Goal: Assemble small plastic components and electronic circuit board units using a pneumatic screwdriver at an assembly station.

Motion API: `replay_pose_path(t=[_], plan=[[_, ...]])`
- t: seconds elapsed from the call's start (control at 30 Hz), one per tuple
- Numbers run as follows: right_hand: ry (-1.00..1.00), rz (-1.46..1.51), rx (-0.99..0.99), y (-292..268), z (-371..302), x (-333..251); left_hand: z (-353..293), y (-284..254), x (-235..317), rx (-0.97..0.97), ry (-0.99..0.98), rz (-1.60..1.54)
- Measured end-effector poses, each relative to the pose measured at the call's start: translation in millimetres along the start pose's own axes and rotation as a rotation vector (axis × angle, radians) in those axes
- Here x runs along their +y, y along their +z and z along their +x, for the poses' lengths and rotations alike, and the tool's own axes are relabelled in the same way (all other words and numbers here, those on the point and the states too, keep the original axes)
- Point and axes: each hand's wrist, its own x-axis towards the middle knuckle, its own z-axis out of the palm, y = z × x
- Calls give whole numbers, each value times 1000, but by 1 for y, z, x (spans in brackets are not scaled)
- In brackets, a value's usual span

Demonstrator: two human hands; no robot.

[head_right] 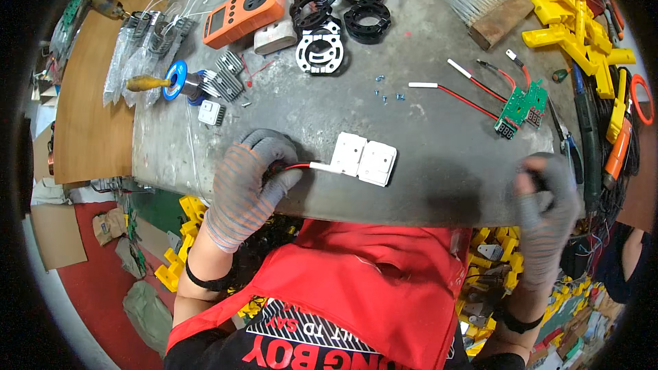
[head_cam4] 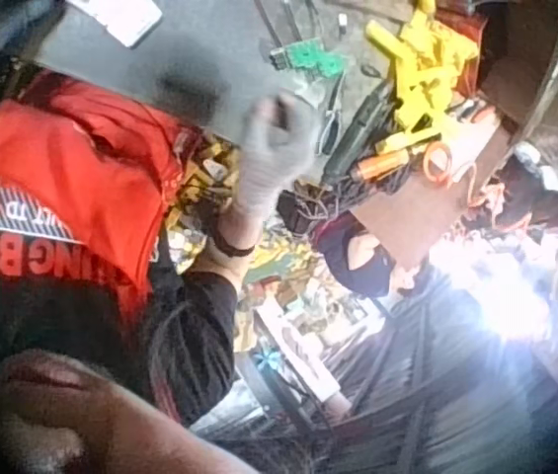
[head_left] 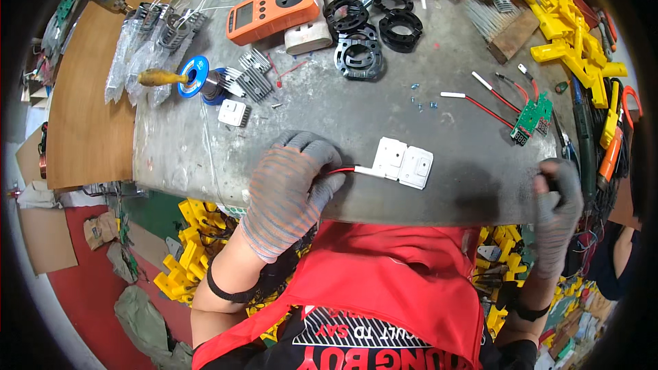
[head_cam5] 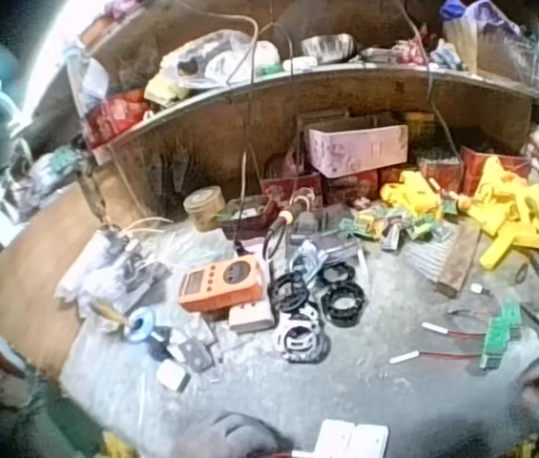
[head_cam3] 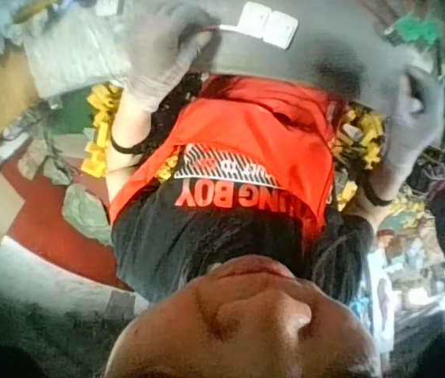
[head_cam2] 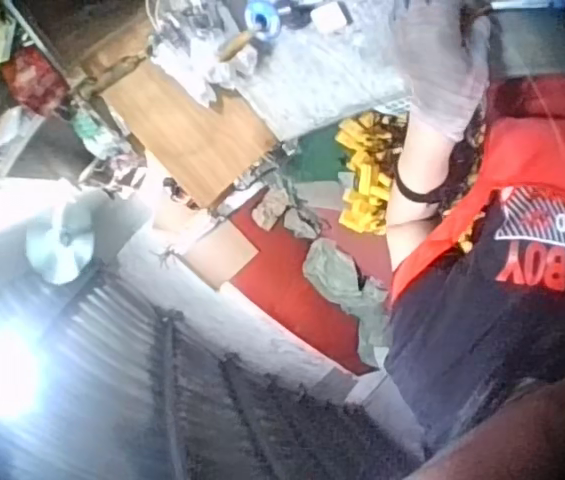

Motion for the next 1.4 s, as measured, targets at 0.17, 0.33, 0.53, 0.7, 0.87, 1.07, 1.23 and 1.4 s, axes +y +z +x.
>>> replay_pose_path(t=[0.17, 0.33, 0.53, 0.7, 0.87, 1.07, 1.23, 1.4], plan=[[74, -456, 407, -97, 20, 124, 20, -22, 9, 89, 161, -149], [106, -742, 327, -134, 15, 170, 81, -18, 33, -52, 368, 110], [182, -499, 499, -120, 31, 146, 112, 40, 28, -46, 267, 472], [395, -664, 388, -158, 18, 157, 126, 44, 35, -146, 279, 529], [586, -859, 221, -135, 59, 152, 117, 34, 32, -181, 156, 561], [386, -836, 277, -145, 44, 203, 116, 25, 23, -91, 255, 248], [315, -597, 341, -235, 45, 271, 100, -12, 32, -26, 247, 69], [420, 876, 399, -179, 44, 123, 56, -28, 27, 69, 71, -178]])
